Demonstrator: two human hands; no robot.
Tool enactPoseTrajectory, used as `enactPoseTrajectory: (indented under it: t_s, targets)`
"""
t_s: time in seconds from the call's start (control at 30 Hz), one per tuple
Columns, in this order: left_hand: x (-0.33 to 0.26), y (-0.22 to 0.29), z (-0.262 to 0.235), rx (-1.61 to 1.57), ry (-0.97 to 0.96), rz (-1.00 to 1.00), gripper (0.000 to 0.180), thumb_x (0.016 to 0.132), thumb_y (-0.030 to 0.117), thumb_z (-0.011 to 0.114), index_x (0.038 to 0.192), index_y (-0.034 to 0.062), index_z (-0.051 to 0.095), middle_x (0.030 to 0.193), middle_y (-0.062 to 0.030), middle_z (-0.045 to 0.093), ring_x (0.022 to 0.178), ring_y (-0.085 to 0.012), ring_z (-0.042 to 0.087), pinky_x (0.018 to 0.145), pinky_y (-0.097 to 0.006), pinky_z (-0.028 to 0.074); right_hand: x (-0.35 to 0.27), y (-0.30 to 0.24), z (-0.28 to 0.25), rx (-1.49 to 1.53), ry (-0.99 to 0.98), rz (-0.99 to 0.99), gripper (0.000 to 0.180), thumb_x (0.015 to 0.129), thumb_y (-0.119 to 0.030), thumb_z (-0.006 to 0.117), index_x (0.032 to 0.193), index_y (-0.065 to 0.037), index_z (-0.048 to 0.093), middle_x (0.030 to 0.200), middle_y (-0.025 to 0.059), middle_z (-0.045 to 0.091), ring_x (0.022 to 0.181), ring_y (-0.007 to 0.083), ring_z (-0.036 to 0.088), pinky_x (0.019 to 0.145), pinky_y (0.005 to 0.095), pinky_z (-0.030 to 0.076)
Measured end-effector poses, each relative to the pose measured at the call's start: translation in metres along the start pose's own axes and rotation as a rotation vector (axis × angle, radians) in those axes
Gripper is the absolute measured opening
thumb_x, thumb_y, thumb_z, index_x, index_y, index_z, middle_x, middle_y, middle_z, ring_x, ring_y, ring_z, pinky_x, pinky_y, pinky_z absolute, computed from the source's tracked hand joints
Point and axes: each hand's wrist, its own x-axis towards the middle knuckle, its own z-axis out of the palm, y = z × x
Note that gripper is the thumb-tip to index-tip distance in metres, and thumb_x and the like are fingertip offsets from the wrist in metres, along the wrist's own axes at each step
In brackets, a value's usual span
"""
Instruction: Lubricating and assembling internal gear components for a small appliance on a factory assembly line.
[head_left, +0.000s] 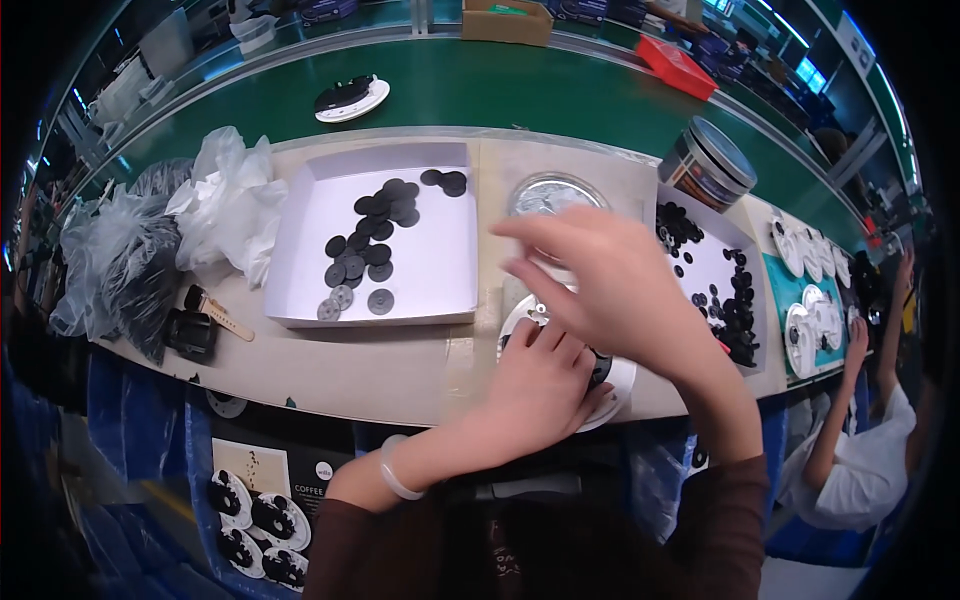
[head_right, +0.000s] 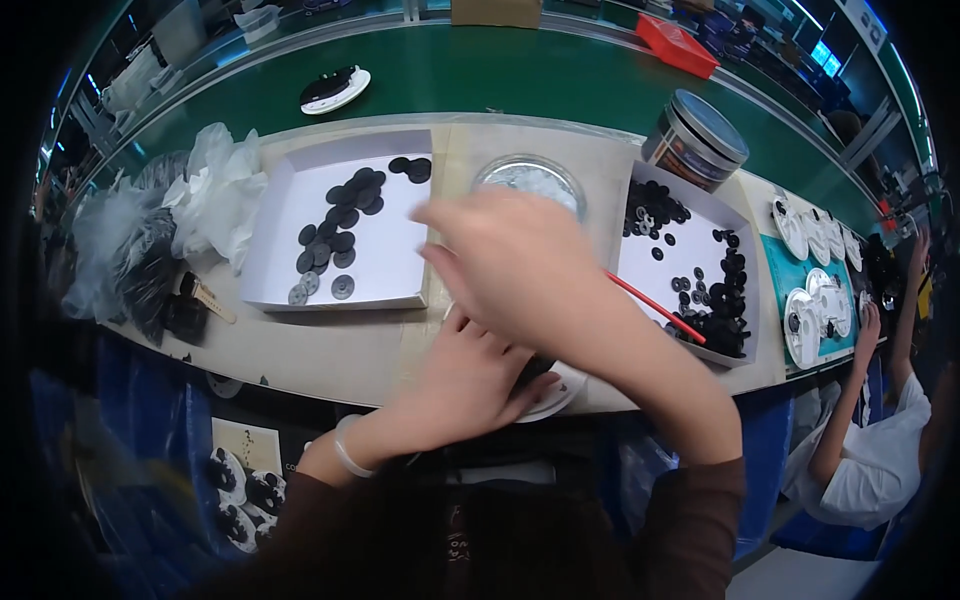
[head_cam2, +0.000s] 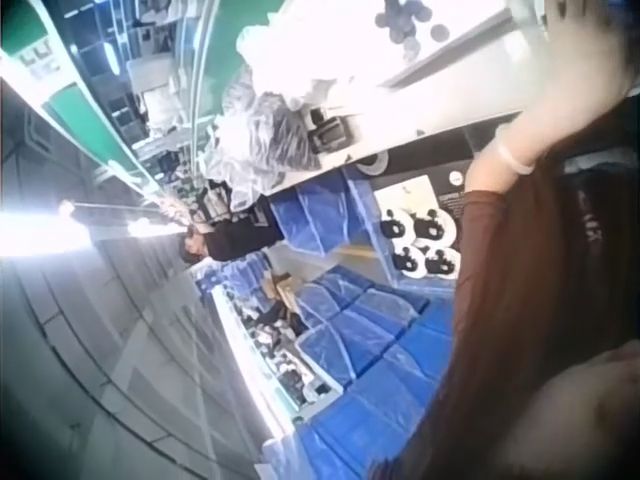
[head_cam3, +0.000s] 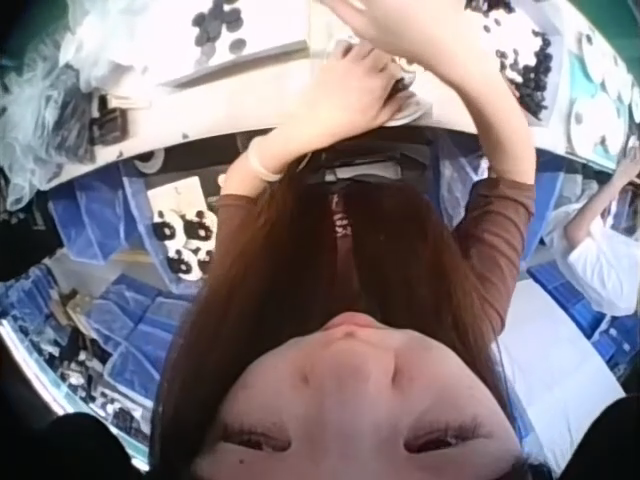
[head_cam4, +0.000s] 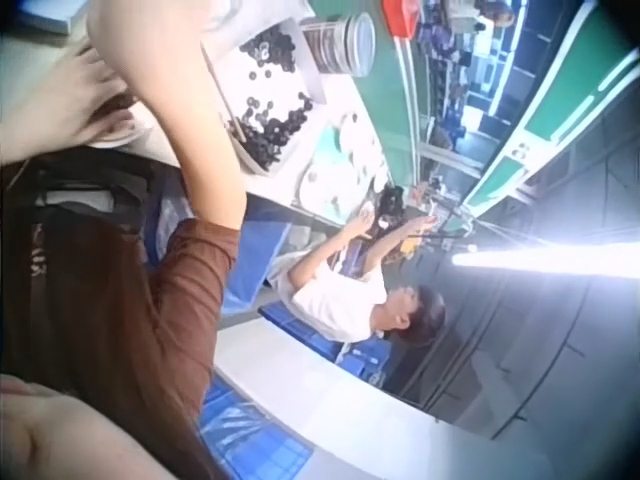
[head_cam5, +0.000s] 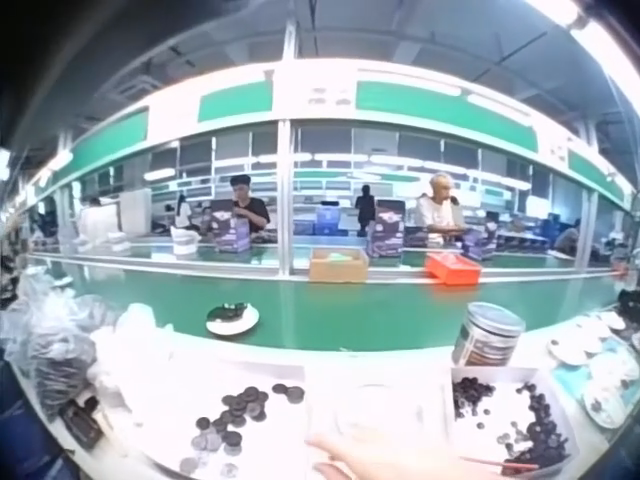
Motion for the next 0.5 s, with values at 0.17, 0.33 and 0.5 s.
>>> enactPoseTrajectory:
  t_s: [0.17, 0.33, 0.5]
  targets:
    - [0.001, 0.005, -0.009, 0.054, -0.014, -0.007, 0.028, 0.069, 0.030, 0.063, 0.071, 0.0016, 0.060, 0.083, -0.0088, 0.049, 0.083, -0.0223, 0.046, 0.070, -0.034, 0.033, 0.085, 0.010, 0.066, -0.107, -0.338, -0.102, 0.023, 0.076, -0.012, 0.056, 0.099, -0.009, 0.061, 0.092, 0.0110, 0.059, 0.088, 0.0262, 0.056, 0.073, 0.0364, 0.046]
    - [0.002, 0.006, -0.005, 0.007, -0.020, -0.001, 0.028, 0.068, 0.029, 0.064, 0.069, 0.0021, 0.059, 0.079, -0.0079, 0.047, 0.080, -0.0216, 0.044, 0.067, -0.033, 0.032, 0.112, 0.037, 0.124, -0.212, -0.335, -0.215, 0.020, 0.070, -0.004, 0.054, 0.087, -0.005, 0.064, 0.090, 0.0128, 0.061, 0.087, 0.0280, 0.058, 0.073, 0.0374, 0.048]
    - [0.001, 0.005, -0.006, -0.013, -0.009, -0.009, 0.028, 0.068, 0.028, 0.064, 0.068, 0.0013, 0.058, 0.079, -0.0083, 0.046, 0.079, -0.0219, 0.043, 0.066, -0.033, 0.032, 0.123, 0.036, 0.125, -0.200, -0.431, -0.165, 0.019, 0.069, -0.008, 0.056, 0.086, -0.004, 0.064, 0.094, 0.0142, 0.059, 0.087, 0.0290, 0.058, 0.074, 0.0376, 0.048]
